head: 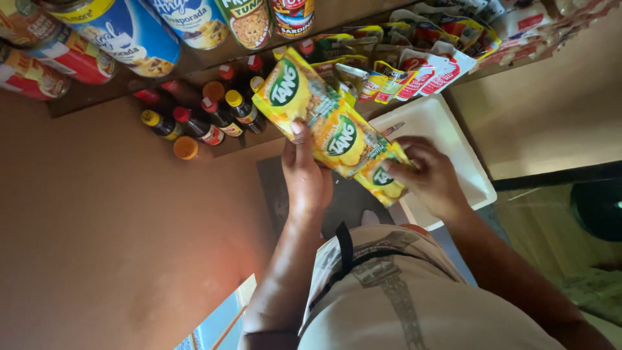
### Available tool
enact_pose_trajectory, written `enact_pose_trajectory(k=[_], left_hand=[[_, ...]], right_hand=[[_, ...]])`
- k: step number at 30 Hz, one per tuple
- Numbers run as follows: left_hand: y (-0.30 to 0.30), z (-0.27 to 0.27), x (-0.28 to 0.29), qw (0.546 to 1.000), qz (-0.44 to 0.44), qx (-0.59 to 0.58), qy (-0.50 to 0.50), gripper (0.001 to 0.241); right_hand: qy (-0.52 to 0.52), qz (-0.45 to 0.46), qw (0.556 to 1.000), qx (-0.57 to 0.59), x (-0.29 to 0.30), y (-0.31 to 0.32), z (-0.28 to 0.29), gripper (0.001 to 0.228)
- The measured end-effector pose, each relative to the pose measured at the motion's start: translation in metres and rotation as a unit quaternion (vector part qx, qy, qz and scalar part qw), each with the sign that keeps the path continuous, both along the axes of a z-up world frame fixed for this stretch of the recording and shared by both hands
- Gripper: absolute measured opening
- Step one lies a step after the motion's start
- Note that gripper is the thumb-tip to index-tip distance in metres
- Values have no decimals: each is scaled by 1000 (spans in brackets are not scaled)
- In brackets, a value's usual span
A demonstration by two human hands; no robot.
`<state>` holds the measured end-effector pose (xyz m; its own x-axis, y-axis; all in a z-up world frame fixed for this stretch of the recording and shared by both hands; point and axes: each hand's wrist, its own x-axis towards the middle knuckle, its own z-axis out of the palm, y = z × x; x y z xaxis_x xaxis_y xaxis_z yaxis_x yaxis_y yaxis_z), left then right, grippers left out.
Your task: Organizes drink packets and canned goods on grocery store shelves.
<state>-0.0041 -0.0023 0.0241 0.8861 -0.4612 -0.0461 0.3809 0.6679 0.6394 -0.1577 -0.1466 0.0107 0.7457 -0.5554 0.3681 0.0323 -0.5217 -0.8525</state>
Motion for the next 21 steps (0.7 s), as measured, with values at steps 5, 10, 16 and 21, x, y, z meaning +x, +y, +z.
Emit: enact_pose_trajectory(k=[5,10,16,21], left_hand=[[1,-16,2,997,-13,47,-54,54],[8,-29,-8,938,5,272,-216,50],[20,-12,-16,874,-20,345,-341,41],[20,-25,-17,877,-30,309,-366,47]], right_hand=[[185,3,937,297,9,-2,-8,23],[120,3,925,361,20,-2,-18,38],[140,48,853,501,9,-16,-23,39],[83,233,727,641,-2,-12,24,74]])
